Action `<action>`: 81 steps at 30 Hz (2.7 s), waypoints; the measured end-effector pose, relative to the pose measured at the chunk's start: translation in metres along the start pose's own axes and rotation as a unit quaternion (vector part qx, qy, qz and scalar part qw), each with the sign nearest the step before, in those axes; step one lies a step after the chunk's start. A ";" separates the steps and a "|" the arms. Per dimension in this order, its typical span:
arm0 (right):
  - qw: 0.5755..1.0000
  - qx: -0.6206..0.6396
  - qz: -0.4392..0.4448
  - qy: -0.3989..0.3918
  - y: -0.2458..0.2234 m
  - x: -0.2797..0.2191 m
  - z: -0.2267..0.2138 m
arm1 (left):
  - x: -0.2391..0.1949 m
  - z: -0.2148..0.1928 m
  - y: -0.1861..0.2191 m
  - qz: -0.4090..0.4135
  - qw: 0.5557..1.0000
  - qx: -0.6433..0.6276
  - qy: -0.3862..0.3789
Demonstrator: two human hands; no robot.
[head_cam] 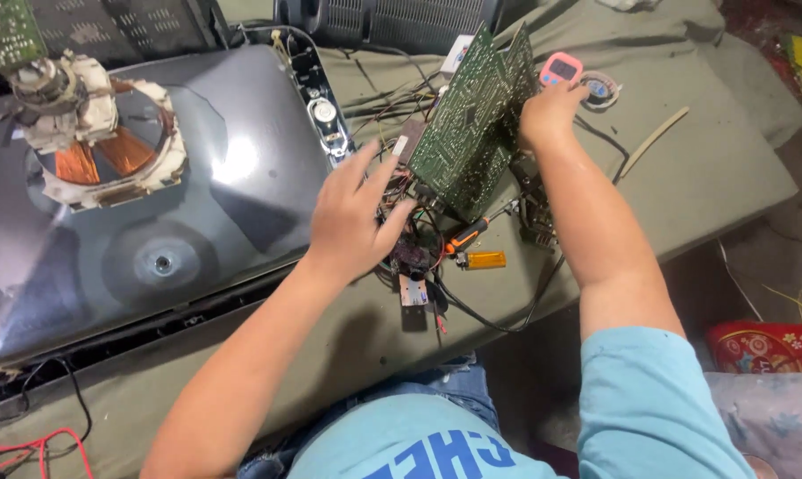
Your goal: The person handles a green circuit board, moving it around a cluttered workbench before placing it down. They then use a multimeter with red and black probes to test various points on the circuit board, holding the probes against the board's surface for an extended period.
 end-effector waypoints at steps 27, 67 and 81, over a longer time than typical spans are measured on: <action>0.865 0.367 0.038 0.340 0.105 -0.038 0.071 | 0.031 0.057 -0.040 -0.159 0.978 -0.093 -0.097; -0.118 0.859 -0.444 -0.225 -0.084 -0.206 0.168 | 0.117 0.075 -0.002 -0.082 0.979 -0.031 -0.184; -0.007 0.792 -0.588 -0.160 -0.131 -0.250 0.144 | -0.005 0.013 -0.035 -0.191 0.912 -0.340 -0.129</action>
Point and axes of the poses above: each hand's wrist, its own x-axis towards the middle knuckle, its own z-axis out of the palm, y = z × x, the point moved 9 cm from there along x, towards the middle knuckle, and after that the axes turned 13 degrees about -y, right-handed, at the moved point
